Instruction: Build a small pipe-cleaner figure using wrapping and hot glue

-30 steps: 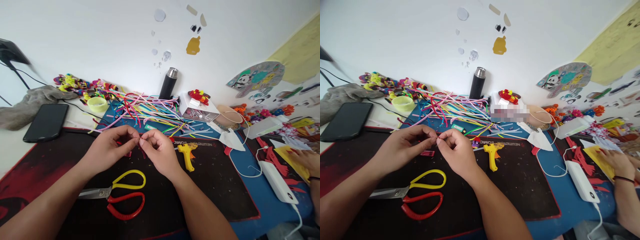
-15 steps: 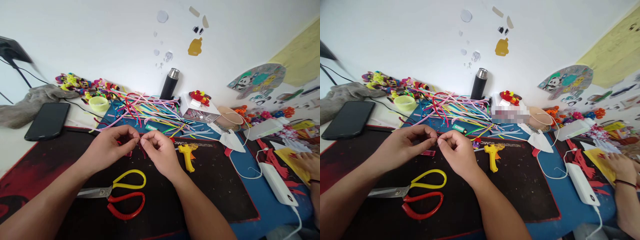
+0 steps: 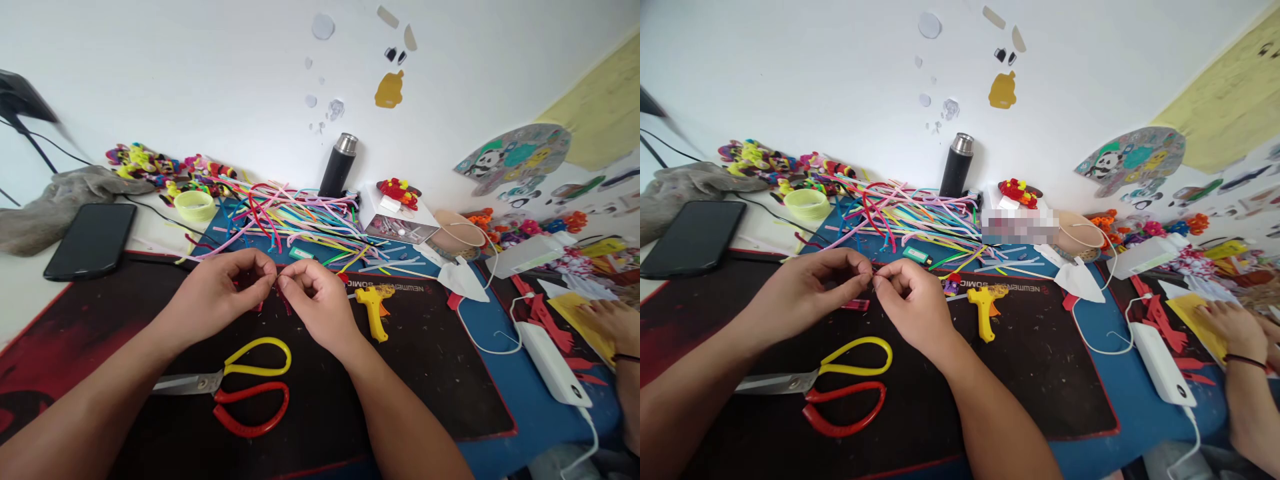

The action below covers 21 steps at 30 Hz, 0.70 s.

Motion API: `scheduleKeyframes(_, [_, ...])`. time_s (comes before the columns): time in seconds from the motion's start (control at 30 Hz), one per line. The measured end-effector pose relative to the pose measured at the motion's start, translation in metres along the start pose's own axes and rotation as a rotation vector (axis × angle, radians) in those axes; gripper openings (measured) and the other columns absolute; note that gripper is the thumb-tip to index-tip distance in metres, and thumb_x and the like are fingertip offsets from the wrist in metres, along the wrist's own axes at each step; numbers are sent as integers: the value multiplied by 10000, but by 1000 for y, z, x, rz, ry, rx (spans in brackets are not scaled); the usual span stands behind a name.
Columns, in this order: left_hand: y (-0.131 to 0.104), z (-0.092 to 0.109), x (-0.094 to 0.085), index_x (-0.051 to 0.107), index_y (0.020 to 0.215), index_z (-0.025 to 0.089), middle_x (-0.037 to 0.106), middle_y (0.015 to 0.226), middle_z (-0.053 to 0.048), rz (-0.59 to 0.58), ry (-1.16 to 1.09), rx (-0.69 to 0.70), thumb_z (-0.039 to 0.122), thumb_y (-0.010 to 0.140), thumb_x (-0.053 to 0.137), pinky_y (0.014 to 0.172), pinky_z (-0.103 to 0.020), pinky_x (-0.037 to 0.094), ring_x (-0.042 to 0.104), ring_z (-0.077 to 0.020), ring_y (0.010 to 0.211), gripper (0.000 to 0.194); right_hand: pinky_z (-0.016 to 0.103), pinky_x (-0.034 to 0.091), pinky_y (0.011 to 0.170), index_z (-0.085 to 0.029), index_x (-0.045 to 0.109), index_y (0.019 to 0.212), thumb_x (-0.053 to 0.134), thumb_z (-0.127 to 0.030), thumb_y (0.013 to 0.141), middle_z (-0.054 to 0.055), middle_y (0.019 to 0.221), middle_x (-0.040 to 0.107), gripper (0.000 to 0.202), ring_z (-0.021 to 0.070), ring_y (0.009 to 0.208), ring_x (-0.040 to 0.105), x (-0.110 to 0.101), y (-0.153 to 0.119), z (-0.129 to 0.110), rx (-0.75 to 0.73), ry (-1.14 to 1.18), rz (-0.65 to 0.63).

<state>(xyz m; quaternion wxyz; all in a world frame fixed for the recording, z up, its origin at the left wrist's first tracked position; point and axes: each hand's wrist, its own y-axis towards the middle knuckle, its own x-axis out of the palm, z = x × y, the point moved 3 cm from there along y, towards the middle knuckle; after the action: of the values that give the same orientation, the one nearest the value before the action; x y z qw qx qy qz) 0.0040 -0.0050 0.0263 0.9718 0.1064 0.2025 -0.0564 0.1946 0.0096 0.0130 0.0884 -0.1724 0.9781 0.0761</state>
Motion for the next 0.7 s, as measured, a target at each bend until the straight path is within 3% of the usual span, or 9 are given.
scheduleKeyframes(0.7, [4,-4,5,793,926,202,713,780,-5,-32,-206,-109,523,950,811,606,-236,490,593,-149,667,322,289,324,549,-245,663,916,719,-377,950,-81,659,504,147,130,572,445,-1,0,-3,8,79,26])
